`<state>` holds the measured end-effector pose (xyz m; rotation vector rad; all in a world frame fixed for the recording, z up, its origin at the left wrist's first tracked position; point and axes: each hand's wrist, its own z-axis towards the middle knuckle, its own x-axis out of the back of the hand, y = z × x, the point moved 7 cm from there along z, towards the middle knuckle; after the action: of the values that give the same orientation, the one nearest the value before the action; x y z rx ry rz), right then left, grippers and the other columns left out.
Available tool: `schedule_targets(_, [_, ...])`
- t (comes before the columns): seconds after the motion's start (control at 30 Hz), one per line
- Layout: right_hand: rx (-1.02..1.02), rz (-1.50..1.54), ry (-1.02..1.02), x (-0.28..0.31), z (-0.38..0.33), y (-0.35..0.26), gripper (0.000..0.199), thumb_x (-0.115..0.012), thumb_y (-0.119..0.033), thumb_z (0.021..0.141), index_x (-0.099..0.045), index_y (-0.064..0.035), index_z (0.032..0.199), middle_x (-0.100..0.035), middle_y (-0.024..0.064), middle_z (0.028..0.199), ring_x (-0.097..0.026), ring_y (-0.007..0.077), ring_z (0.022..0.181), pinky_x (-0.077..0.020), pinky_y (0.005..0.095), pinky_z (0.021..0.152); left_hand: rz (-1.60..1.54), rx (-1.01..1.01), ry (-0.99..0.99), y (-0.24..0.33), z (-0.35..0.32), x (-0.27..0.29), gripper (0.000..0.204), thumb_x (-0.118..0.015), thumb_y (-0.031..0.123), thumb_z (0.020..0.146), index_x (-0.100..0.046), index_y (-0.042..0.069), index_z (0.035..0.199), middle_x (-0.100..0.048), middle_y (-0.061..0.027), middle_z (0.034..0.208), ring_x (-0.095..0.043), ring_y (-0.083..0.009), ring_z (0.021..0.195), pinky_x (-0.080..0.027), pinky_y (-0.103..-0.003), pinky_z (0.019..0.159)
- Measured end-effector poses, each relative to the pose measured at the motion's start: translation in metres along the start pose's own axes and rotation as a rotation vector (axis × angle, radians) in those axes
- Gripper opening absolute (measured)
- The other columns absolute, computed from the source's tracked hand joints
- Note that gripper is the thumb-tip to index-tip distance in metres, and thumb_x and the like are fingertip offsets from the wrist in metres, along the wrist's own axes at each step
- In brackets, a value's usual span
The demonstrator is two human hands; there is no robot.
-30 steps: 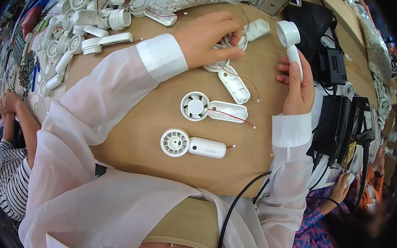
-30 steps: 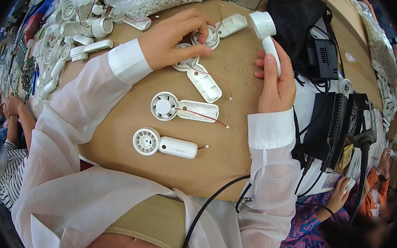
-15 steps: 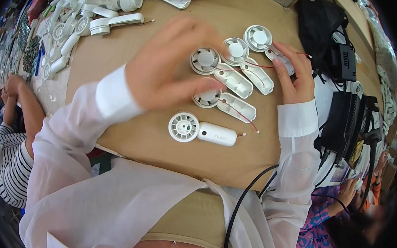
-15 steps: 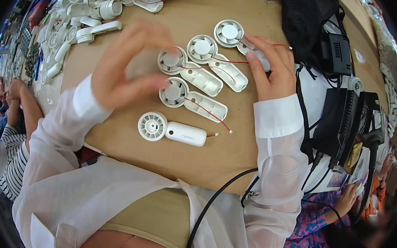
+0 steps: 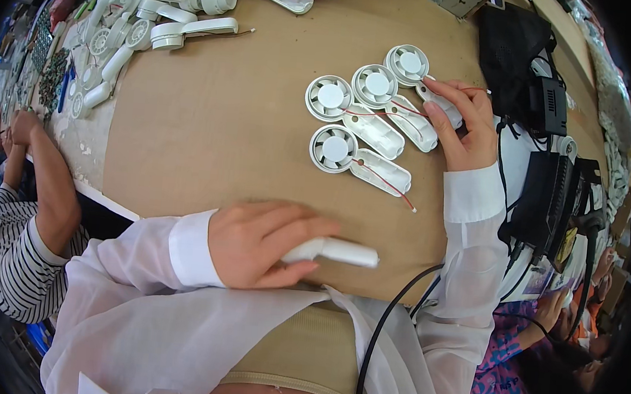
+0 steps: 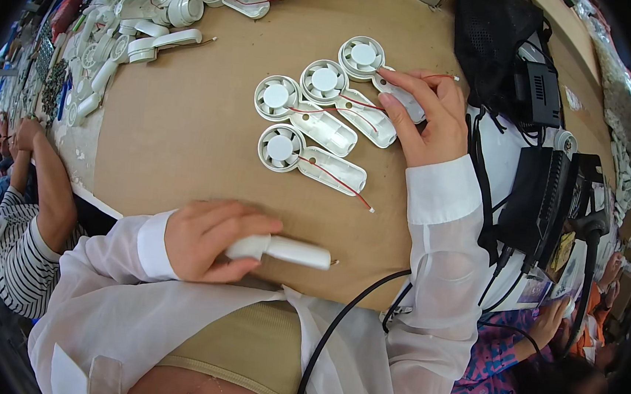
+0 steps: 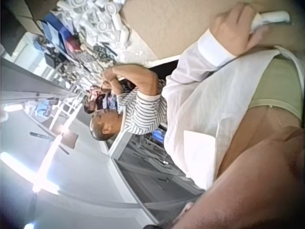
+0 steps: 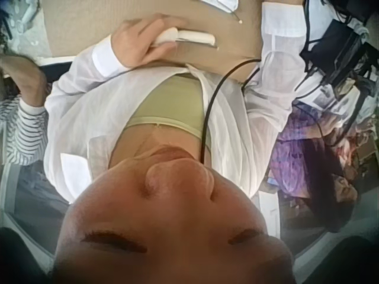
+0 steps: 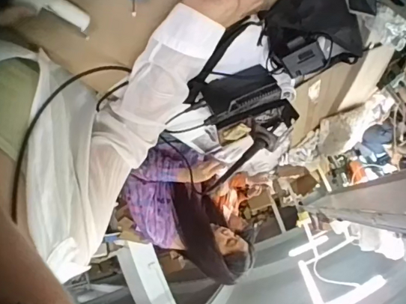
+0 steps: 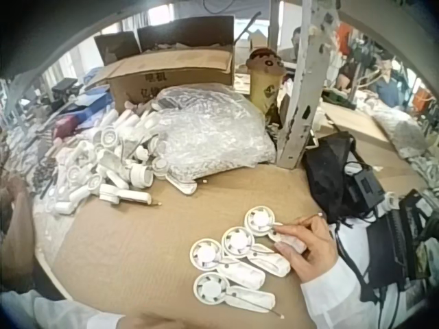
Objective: Soldering wires and small components onto small plastic fan assemblies at a workbench.
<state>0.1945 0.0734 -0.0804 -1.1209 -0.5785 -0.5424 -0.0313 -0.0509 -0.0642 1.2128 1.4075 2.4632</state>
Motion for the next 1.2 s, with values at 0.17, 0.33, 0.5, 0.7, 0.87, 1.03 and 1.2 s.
schedule_targets(0.17, [-0.090, -0.083, -0.036, 0.002, -0.001, 0.002, 0.022, -0.071, -0.014, 0.087, -0.074, -0.0139, 0.108, -0.059, 0.0055, 0.104, -0.054, 0.0188, 0.097, -0.0433, 0.0272, 0.082, 0.448, 0.296, -0.084, -0.028, 0.008, 0.016, 0.061, -0.076, 0.038, 0.078, -0.057, 0.009, 0.128, -0.056, -0.0121, 0.116, -0.060, -0.0251, 0.082, -0.051, -0.030, 0.069])
schedule_targets(0.33, [-0.097, -0.028, -0.052, 0.001, 0.002, 0.002, 0.028, -0.073, -0.014, 0.084, -0.072, -0.0132, 0.112, -0.058, 0.0058, 0.104, -0.053, 0.0193, 0.096, -0.0431, 0.0276, 0.080, 0.429, -0.069, 0.094, -0.023, 0.047, 0.029, 0.066, -0.079, 0.040, 0.073, -0.057, 0.013, 0.130, -0.043, -0.0176, 0.139, -0.045, -0.0371, 0.124, -0.044, -0.046, 0.098])
schedule_targets(0.5, [0.135, -0.074, -0.077, -0.005, 0.003, -0.009, 0.040, -0.079, -0.018, 0.078, -0.069, -0.0130, 0.116, -0.059, 0.0058, 0.107, -0.053, 0.0208, 0.098, -0.0441, 0.0293, 0.083, 0.252, -0.038, -0.140, -0.040, 0.058, -0.002, 0.063, -0.074, 0.050, 0.077, -0.060, 0.019, 0.129, -0.033, -0.0196, 0.149, -0.028, -0.0442, 0.134, -0.028, -0.057, 0.110])
schedule_targets(0.7, [0.177, -0.066, -0.073, -0.006, 0.003, -0.001, 0.050, -0.084, -0.024, 0.071, -0.068, -0.0125, 0.117, -0.059, 0.0059, 0.110, -0.053, 0.0222, 0.102, -0.0443, 0.0316, 0.088, 0.202, -0.047, -0.106, -0.033, 0.067, -0.022, 0.060, -0.073, 0.051, 0.077, -0.062, 0.021, 0.128, -0.029, -0.0207, 0.153, -0.020, -0.0460, 0.141, -0.025, -0.059, 0.112])
schedule_targets(0.87, [0.158, -0.065, -0.051, -0.005, 0.005, 0.006, 0.051, -0.085, -0.027, 0.070, -0.068, -0.0126, 0.116, -0.060, 0.0058, 0.112, -0.053, 0.0229, 0.103, -0.0438, 0.0325, 0.091, 0.125, -0.064, -0.155, -0.026, 0.072, -0.028, 0.060, -0.072, 0.047, 0.076, -0.061, 0.022, 0.130, -0.031, -0.0184, 0.153, -0.014, -0.0473, 0.144, -0.017, -0.065, 0.113])
schedule_targets(1.03, [0.210, -0.104, -0.069, -0.005, 0.006, 0.001, 0.049, -0.083, -0.028, 0.073, -0.067, -0.0123, 0.116, -0.060, 0.0057, 0.111, -0.053, 0.0234, 0.103, -0.0440, 0.0327, 0.091, 0.205, -0.165, -0.239, -0.017, 0.070, -0.039, 0.058, -0.072, 0.043, 0.077, -0.060, 0.023, 0.129, -0.035, -0.0140, 0.153, -0.013, -0.0446, 0.146, -0.009, -0.070, 0.112])
schedule_targets(1.2, [0.105, -0.011, -0.102, 0.006, 0.007, 0.004, 0.043, -0.075, -0.028, 0.083, -0.065, -0.0097, 0.121, -0.063, 0.0092, 0.112, -0.056, 0.0231, 0.100, -0.0466, 0.0323, 0.087, 0.219, -0.281, -0.341, -0.013, 0.072, -0.045, 0.055, -0.070, 0.041, 0.078, -0.059, 0.023, 0.129, -0.039, -0.0096, 0.152, -0.020, -0.0397, 0.146, -0.005, -0.072, 0.112])
